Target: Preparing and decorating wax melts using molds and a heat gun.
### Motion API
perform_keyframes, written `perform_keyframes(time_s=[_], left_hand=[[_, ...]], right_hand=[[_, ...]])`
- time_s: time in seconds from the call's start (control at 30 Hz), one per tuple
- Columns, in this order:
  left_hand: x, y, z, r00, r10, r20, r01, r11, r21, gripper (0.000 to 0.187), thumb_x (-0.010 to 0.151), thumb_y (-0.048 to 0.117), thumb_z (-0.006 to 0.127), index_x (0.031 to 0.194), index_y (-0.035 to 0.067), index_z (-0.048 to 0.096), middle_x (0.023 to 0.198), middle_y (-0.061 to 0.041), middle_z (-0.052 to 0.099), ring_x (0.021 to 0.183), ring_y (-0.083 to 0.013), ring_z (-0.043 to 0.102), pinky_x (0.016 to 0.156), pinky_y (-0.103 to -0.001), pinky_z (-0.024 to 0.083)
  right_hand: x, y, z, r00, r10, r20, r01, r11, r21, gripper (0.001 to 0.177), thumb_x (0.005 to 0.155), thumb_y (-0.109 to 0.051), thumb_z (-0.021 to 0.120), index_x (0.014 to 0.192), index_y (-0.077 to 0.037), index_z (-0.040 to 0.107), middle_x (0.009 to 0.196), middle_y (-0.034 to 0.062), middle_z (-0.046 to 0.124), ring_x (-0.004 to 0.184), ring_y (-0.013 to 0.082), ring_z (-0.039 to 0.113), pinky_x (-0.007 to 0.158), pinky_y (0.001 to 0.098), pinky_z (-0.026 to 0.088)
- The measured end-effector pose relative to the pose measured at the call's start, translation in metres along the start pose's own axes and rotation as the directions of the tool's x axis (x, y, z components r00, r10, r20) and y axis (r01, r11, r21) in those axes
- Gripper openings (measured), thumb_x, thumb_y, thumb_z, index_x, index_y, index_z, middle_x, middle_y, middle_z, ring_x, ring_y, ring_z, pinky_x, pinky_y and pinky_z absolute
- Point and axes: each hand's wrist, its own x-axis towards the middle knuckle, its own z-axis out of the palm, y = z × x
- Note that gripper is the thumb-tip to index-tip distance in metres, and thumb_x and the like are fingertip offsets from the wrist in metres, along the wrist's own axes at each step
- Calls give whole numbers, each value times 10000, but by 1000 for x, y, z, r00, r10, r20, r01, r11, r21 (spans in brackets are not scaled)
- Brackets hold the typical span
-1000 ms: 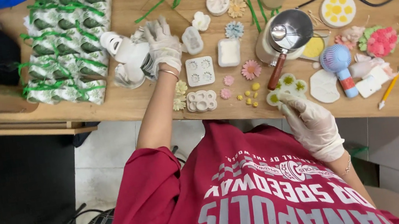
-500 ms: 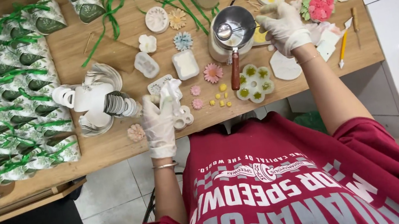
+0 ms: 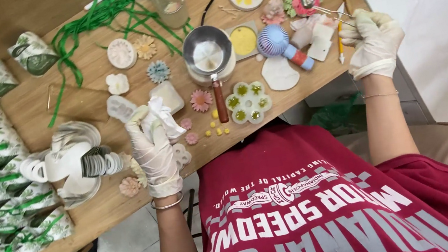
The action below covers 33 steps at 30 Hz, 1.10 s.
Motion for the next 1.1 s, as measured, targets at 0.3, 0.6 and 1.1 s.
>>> perform_keyframes(time_s=[0.3, 0.6, 1.1], left_hand=[[7, 25, 90, 985, 142, 95, -126, 979, -160, 464, 1003, -53, 682, 1423, 28, 500, 1401, -79, 535, 1105, -164, 656, 933, -307, 614], [1, 46, 119, 999, -36, 18, 37, 993, -110, 643, 953, -80, 684, 1511, 65, 399, 1442, -74, 494, 1115, -149, 654, 925, -302, 627], [-26, 35, 162, 975, 6, 222, -109, 884, 454, 403, 865, 215, 885, 1148, 12, 682, 1011, -88, 720, 894, -163, 713, 773, -293, 597]], right_hand=[[69, 117, -118, 947, 240, -212, -249, 968, -18, 106, 1033, -3, 626, 1090, 81, 593, 848, 151, 697, 633, 202, 711, 555, 292, 605], [117, 120, -150, 935, 286, -210, -310, 946, -96, 127, 1061, -63, 635, 1096, 54, 598, 856, 140, 728, 605, 162, 697, 543, 267, 591], [-39, -60, 80, 569, -45, 821, 581, 729, -363, 690, 741, -106, 918, 1363, -91, 619, 1315, 160, 549, 948, 224, 633, 792, 288, 552]])
